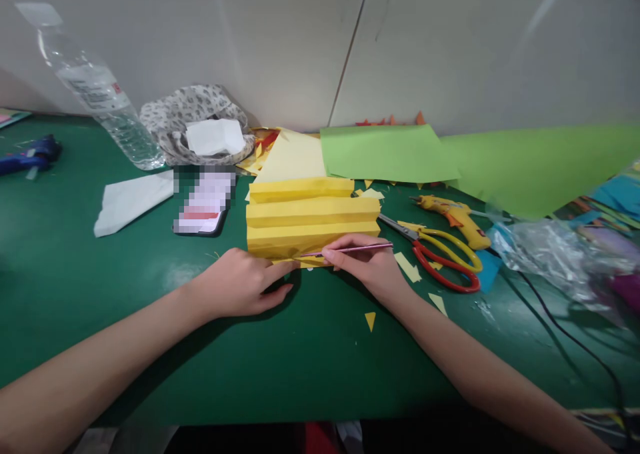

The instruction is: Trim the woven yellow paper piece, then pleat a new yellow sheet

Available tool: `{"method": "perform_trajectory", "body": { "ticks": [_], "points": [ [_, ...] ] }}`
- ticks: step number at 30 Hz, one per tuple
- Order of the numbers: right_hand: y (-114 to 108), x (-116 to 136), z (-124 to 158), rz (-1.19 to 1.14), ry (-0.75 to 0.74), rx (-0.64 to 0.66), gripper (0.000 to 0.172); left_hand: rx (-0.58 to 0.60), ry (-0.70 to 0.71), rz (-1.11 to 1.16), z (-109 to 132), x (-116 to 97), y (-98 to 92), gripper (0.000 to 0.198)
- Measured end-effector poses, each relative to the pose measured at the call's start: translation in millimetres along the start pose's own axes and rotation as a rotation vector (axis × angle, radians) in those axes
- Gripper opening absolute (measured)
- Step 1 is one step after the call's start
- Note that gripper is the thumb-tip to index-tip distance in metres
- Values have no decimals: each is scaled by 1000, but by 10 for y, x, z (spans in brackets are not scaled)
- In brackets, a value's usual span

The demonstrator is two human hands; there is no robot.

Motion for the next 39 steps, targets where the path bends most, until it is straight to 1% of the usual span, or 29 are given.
{"method": "perform_trajectory", "body": {
  "ticks": [8,16,25,39],
  "points": [
    [-6,-34,-8,-14,16,-4,11,45,-1,20,5,8,35,31],
    [-35,-56,-13,-55,37,-38,12,38,-10,26,13,10,30,32],
    [-54,-77,-23,-72,34,-63,12,84,-22,30,22,9,53,34],
    [-92,-108,-25,-96,28,-115,13,94,-40,42,17,16,47,35]
  ]
}}
Point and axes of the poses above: each hand's wrist, its own z-axis away from the middle knuckle, its own y-axis out of the palm, x = y × z, the point moved 6 cm from there along -z, towards the middle knuckle, and after that the axes turned 12 degrees about -x, right-handed, at the moved point
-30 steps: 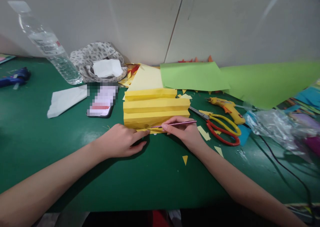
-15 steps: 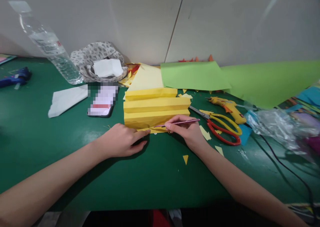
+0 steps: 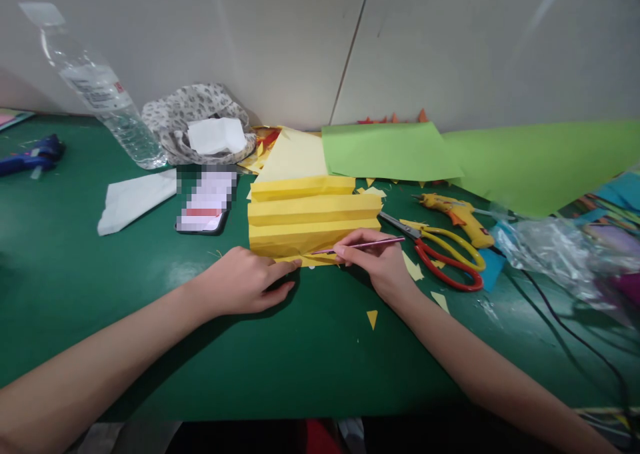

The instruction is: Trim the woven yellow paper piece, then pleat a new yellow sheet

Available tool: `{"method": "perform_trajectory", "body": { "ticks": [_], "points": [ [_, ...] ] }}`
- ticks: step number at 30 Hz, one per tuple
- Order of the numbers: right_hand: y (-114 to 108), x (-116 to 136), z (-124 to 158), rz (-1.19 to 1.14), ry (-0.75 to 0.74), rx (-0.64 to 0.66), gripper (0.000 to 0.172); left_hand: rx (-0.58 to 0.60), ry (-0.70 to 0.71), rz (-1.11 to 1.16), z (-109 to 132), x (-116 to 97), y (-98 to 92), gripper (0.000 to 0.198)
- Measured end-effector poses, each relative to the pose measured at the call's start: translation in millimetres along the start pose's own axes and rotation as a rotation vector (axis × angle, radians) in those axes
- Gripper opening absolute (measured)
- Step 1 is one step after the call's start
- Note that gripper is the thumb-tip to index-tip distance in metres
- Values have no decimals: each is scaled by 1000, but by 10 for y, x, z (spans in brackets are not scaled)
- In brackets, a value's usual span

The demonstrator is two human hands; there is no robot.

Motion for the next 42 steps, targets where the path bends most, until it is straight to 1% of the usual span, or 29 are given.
{"method": "perform_trajectory", "body": {
  "ticks": [10,17,22,27,35,42],
  "points": [
    [-28,-9,-15,-41,7,-29,14,5,-7,17,8,9,15,35],
    [11,-2,-1,-55,13,28,12,-7,11,-1,-6,-6,-7,34],
    [16,3,-2,-42,8,22,14,-22,17,3,0,-7,-9,35],
    [19,27,10,-13,-2,31,13,-17,10,3,-3,-6,-8,34],
    [14,28,15,7,-9,26,13,-48,24,-9,-1,-9,-12,35],
    [-12,21,2,27,-20,10,13,-2,5,-1,-6,-9,-5,35]
  ]
}}
Point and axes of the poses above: each hand's wrist, its own z-axis away from the middle knuckle, its own y-axis out of the palm, x = y × z, the point moved 6 cm from there along -z, towards the middle knuckle, and after that the axes turned 12 degrees about -x, right-handed, at the moved point
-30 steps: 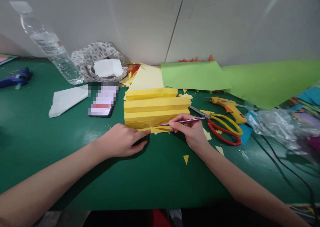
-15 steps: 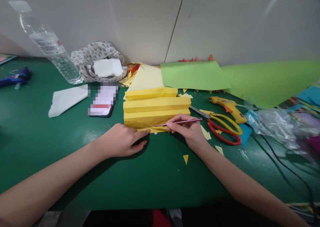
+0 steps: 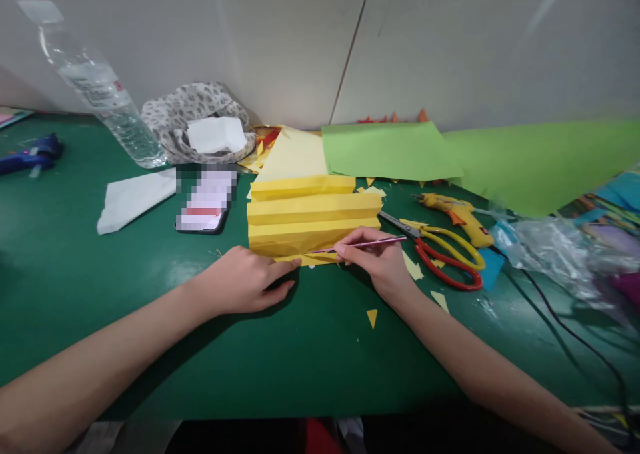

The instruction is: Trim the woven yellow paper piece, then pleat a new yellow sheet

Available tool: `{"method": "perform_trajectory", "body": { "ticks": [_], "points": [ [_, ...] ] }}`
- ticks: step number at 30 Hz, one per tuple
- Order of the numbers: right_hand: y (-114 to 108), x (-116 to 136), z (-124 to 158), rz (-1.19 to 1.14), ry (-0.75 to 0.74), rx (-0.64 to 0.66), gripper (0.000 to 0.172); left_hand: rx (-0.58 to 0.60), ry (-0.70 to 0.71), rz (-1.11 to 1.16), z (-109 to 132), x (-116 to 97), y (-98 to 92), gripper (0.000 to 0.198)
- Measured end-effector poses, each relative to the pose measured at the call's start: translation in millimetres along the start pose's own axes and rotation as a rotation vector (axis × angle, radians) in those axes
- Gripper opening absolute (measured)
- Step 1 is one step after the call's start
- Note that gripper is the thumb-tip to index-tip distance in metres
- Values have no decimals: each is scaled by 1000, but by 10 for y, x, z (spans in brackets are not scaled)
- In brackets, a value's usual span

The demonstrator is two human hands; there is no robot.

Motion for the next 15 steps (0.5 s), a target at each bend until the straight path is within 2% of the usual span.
{"method": "perform_trajectory", "body": {
  "ticks": [15],
  "points": [
    [-23,-33,-14,-41,-9,-31,12,-13,1,24,10,8,8,35]
  ]
}}
Point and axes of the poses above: each hand's wrist, its own z-axis away from the middle knuckle, its own y-axis out of the palm, x = y × z, the point moved 6 cm from there along -z, towards the middle knuckle, and after that the axes turned 12 degrees about -x, right-handed, at the moved point
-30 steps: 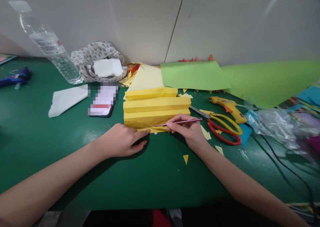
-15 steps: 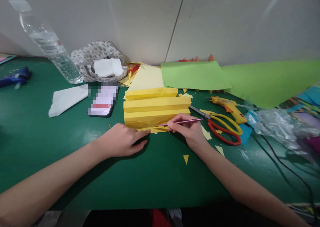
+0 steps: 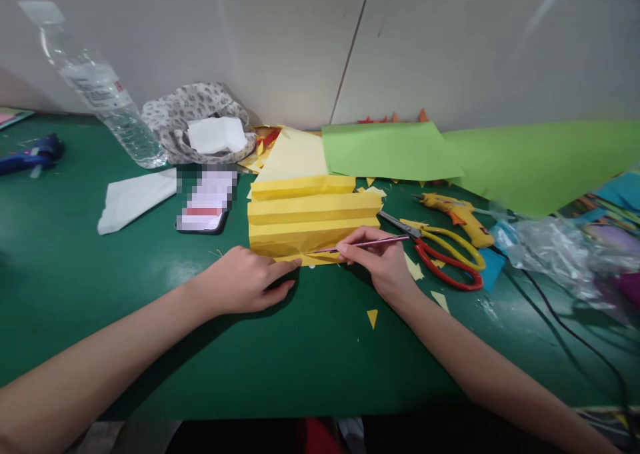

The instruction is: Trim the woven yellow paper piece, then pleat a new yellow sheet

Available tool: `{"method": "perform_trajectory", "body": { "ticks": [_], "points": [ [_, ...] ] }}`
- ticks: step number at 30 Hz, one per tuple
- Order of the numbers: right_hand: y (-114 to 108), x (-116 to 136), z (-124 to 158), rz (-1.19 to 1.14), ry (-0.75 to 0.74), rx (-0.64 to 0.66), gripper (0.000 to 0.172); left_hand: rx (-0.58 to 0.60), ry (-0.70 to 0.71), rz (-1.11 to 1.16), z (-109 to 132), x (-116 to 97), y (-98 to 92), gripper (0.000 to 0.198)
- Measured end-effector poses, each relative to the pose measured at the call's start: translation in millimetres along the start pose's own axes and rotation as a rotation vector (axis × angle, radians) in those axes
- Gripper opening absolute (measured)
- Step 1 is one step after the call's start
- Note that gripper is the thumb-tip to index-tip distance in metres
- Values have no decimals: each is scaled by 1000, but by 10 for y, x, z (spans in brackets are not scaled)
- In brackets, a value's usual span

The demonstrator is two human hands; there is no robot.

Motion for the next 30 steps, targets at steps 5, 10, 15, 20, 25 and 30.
{"method": "perform_trajectory", "body": {
  "ticks": [5,10,15,20,25,30],
  "points": [
    [28,24,12,-11,14,30,14,18,-2,-5,-2,2,4,35],
    [73,65,36,19,24,75,14,10,2,-12,-5,-1,4,34],
    [65,40,31,35,24,74,16,-15,7,-16,1,-2,2,34],
    [20,1,15,0,18,29,16,-1,3,-22,-4,-1,0,35],
    [63,29,31,26,10,80,14,-15,14,-22,-10,-4,-11,34],
    [113,71,46,100,-34,149,13,-18,19,-29,-6,-7,-15,31]
  ]
}}
Point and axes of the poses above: each hand's wrist, its own z-axis away from the middle knuckle, its own y-axis out of the palm, x = y × z, the point moved 6 cm from there along -z, towards the middle knuckle, and after that the axes turned 12 degrees about -x, right-handed, at the moved point
